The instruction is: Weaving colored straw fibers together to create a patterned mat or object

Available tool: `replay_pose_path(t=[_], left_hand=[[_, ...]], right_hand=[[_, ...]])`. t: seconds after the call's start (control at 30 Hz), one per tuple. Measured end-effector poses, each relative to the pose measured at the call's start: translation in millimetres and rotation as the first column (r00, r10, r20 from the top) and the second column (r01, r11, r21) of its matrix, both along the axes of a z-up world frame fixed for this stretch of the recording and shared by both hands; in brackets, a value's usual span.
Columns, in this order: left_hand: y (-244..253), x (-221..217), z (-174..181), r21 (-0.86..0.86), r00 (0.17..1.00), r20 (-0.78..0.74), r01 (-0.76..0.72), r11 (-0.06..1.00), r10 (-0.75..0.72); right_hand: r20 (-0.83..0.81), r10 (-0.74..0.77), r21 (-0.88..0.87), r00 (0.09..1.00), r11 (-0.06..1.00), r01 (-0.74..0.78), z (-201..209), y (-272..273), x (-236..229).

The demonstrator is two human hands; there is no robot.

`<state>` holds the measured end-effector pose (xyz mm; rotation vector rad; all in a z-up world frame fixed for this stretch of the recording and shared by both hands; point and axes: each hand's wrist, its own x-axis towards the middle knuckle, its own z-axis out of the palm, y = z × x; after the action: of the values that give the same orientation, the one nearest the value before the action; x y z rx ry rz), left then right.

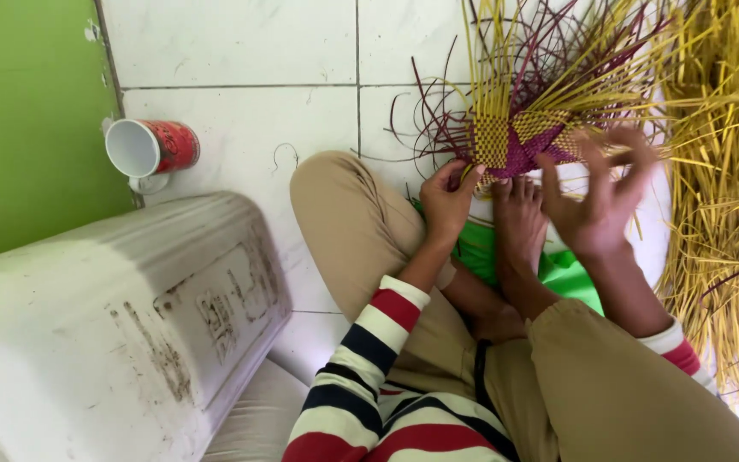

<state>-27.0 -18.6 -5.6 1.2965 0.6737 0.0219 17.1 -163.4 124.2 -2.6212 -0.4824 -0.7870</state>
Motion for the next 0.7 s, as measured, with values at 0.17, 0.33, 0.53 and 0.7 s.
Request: replay_pose_path(t=[0.17,0.33,0.53,0.7], left_hand=[[9,-3,7,0.192,0.984,-0.043,0.178,0.965,-0.173],[51,13,90,0.658,0.814,-0.254,0.542,0.524,-0.522],[63,25,108,0.949,0.848,0.038,0.135,0.286,-0.528],[42,16,50,0.753,0.787,-0.230,0.517,0.408,-0.572]], right_hand=[[-0.397,0.495,0.391,0.773,0.853,-0.346,-48,26,19],[-0.515,0.459,0.259,0.724,0.889,-0.378,-56,19,34],[-0.496,0.421,0.215,0.759,0.907,-0.363,-53,22,30],[-0.477,0.412,0.235,0.776,0.911,-0.339,-53,25,28]])
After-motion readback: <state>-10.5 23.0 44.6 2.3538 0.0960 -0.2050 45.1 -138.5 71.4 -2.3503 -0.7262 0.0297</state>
